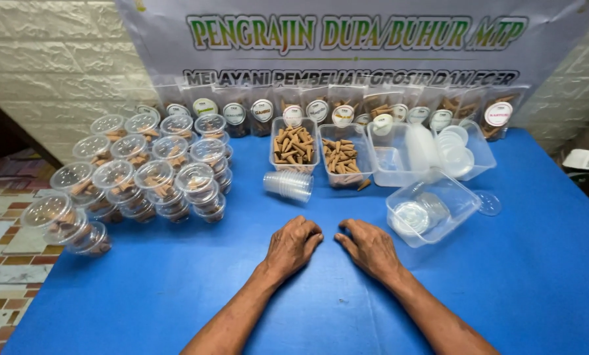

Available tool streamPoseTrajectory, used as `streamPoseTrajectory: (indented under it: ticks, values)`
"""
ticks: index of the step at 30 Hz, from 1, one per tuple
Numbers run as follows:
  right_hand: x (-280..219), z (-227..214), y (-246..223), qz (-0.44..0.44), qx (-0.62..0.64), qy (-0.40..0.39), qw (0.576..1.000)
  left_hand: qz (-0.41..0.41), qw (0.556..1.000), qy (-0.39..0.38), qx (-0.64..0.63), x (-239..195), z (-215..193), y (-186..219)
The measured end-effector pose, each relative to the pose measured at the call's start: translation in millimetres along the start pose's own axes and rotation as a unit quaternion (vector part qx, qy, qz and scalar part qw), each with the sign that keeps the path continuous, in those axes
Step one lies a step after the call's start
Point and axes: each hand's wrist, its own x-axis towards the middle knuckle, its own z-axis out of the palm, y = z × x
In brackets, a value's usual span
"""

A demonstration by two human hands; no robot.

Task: The person picks up incense cones from a container and places them into small plastic cups, then snaps lids onto the cups.

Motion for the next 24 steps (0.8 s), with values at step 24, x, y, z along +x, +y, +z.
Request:
streamPoseTrajectory:
  ticks: [24]
  values:
    - [81.0, 66.6, -30.4, 0.097, 0.223, 0.098, 0.965, -0.026, 0.950, 0.291, -0.108, 10.9, 3.4, -35.9]
